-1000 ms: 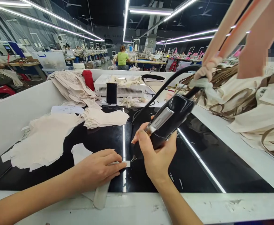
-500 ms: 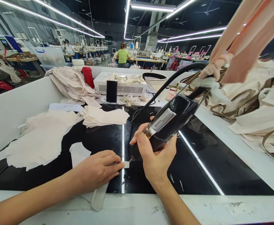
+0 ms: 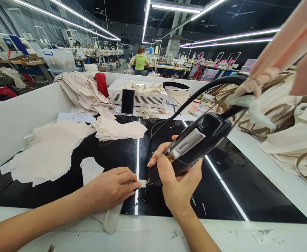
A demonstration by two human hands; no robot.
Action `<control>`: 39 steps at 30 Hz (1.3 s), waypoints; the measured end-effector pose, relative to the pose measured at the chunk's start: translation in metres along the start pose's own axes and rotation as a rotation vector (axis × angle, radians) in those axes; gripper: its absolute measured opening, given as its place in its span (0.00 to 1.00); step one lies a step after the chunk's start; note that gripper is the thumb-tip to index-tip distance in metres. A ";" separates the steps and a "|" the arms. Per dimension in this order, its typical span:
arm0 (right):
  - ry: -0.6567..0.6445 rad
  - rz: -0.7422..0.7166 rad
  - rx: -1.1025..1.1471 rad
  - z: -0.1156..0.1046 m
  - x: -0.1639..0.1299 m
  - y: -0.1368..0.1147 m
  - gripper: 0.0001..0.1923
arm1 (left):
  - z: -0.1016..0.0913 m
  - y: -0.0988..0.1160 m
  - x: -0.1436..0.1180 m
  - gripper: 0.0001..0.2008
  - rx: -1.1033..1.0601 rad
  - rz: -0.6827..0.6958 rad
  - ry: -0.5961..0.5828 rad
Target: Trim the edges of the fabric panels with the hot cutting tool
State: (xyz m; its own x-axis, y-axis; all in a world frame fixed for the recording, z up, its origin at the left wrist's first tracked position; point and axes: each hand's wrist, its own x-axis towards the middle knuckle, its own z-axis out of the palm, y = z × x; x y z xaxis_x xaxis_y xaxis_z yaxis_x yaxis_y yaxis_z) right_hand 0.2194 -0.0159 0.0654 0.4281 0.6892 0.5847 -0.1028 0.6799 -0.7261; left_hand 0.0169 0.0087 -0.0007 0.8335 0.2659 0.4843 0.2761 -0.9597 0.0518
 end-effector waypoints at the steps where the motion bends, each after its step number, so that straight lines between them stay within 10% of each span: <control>1: -0.001 0.003 -0.008 0.000 -0.001 0.000 0.20 | 0.001 0.000 0.000 0.09 -0.004 -0.004 -0.001; 39: 0.008 0.024 -0.040 0.023 0.002 0.003 0.21 | -0.009 0.009 -0.022 0.10 -0.038 -0.073 0.078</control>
State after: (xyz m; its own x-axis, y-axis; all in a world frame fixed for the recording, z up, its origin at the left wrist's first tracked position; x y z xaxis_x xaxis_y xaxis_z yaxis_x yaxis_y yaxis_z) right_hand 0.1994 -0.0070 0.0729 0.4333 0.7030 0.5639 -0.0776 0.6525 -0.7538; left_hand -0.0035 -0.0070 -0.0035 0.7713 0.3290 0.5448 0.3154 -0.9411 0.1219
